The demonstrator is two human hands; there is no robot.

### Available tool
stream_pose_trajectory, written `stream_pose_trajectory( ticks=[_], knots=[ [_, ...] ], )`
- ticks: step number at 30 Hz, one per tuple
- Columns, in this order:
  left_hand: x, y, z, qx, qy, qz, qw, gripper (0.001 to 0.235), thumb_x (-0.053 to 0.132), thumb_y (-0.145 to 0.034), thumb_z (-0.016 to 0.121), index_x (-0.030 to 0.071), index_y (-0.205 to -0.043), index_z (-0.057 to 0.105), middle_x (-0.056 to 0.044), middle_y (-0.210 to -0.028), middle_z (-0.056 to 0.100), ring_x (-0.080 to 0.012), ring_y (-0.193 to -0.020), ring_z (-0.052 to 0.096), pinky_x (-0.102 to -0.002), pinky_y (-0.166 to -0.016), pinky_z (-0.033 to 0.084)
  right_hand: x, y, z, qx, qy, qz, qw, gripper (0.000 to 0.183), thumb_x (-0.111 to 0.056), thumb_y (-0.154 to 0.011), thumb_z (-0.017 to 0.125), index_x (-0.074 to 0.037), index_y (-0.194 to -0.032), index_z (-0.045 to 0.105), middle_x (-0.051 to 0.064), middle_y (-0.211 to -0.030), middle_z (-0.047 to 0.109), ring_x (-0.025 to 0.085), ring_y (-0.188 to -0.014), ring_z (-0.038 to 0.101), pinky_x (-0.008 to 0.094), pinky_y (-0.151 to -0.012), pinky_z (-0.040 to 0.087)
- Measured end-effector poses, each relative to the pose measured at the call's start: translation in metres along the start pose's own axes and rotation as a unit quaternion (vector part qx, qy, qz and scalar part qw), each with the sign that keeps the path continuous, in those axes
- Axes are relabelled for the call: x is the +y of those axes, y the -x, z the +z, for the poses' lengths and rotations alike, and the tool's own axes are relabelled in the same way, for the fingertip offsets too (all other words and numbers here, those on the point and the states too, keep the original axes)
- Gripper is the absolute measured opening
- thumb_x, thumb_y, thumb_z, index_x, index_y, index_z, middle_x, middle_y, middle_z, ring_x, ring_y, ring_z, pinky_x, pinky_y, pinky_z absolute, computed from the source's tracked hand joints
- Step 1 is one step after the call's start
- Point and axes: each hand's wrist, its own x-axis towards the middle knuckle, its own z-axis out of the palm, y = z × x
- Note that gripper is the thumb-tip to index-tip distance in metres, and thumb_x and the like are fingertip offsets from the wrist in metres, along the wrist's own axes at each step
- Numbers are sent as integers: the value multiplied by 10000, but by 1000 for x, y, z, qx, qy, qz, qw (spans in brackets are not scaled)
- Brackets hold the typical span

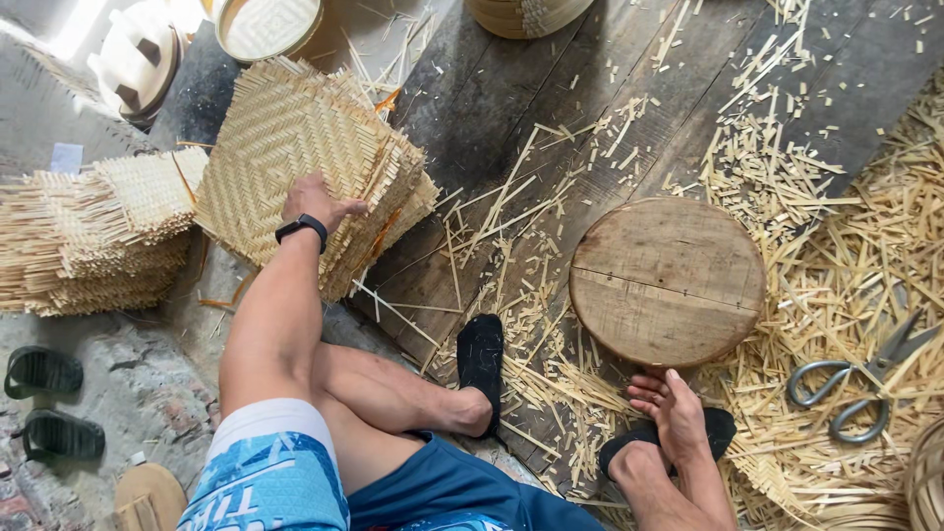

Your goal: The person sits on the floor and repeatedly places a woven mat onto a wooden mold, then uses shears to trim the excess material around the circular edge. The person removes the mold and sets the trimmed base aside, repeating the process with new mats.

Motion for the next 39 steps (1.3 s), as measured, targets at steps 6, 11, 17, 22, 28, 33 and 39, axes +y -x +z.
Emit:
stream_pose_trajectory(
  ticks=[6, 11, 17, 22, 28, 33, 39],
  knots=[
    [-22, -15, 11, -26, 68, -4, 997, 417, 477, -681, 898, 134, -890, 784, -106, -948, 767, -285, -906, 728, -427, -865, 561, 26, -15, -27, 29, -11, -15, 999, 482, -395, -1056, 494, 32, -1258, 589, 201, -1067, 681, 303, -942, 662, 435, -819, 529],
    [-11, -20, -6, 77, 108, 4, 991, 145, 227, -783, 773, 83, -783, 756, -134, -856, 737, -305, -809, 715, -424, -802, 570, 24, -14, -26, 36, -26, -27, 999, 452, -349, -1066, 514, 50, -1267, 582, 200, -1059, 667, 301, -946, 661, 427, -822, 533],
    [78, 16, -102, 309, 146, 187, 921, 140, 63, -912, 684, 15, -880, 557, -185, -730, 639, -352, -665, 647, -457, -593, 502, 9, -1, -18, 114, 30, -146, 982, 382, -275, -1068, 519, 57, -1234, 609, 171, -1010, 685, 267, -898, 660, 406, -801, 534],
    [191, 166, -33, 167, 245, 524, 799, 311, -52, -883, 599, -53, -1194, 606, -199, -873, 659, -331, -754, 660, -425, -662, 545, -39, 16, -16, 131, -49, -247, 959, 416, -341, -1126, 497, 39, -1255, 606, 149, -990, 670, 251, -881, 652, 383, -821, 553],
    [279, 287, 103, -37, 146, 760, 632, 79, 20, -873, 539, 46, -928, 588, -211, -1249, 628, -335, -1190, 619, -473, -1043, 510, -110, 26, 2, 60, -152, -201, 966, 462, -386, -983, 503, -7, -1216, 630, 106, -1102, 737, 202, -1032, 717, 348, -917, 588],
    [284, 297, 161, -273, 64, 627, 727, 218, 137, -888, 651, 31, -1074, 608, -191, -1230, 635, -344, -1179, 597, -468, -997, 493, -112, 4, -7, 214, 133, -226, 941, 325, -174, -897, 776, 22, -1126, 655, 72, -1022, 710, 106, -850, 654, 260, -745, 545],
    [285, 162, 180, -129, 262, 168, 942, 662, 215, -737, 878, -4, -1255, 529, -163, -1121, 637, -224, -986, 613, -413, -910, 516, -98, -16, -17, 261, 196, -256, 910, 282, -138, -879, 851, 23, -1033, 680, 31, -885, 716, 51, -720, 605, 204, -618, 499]
  ],
)
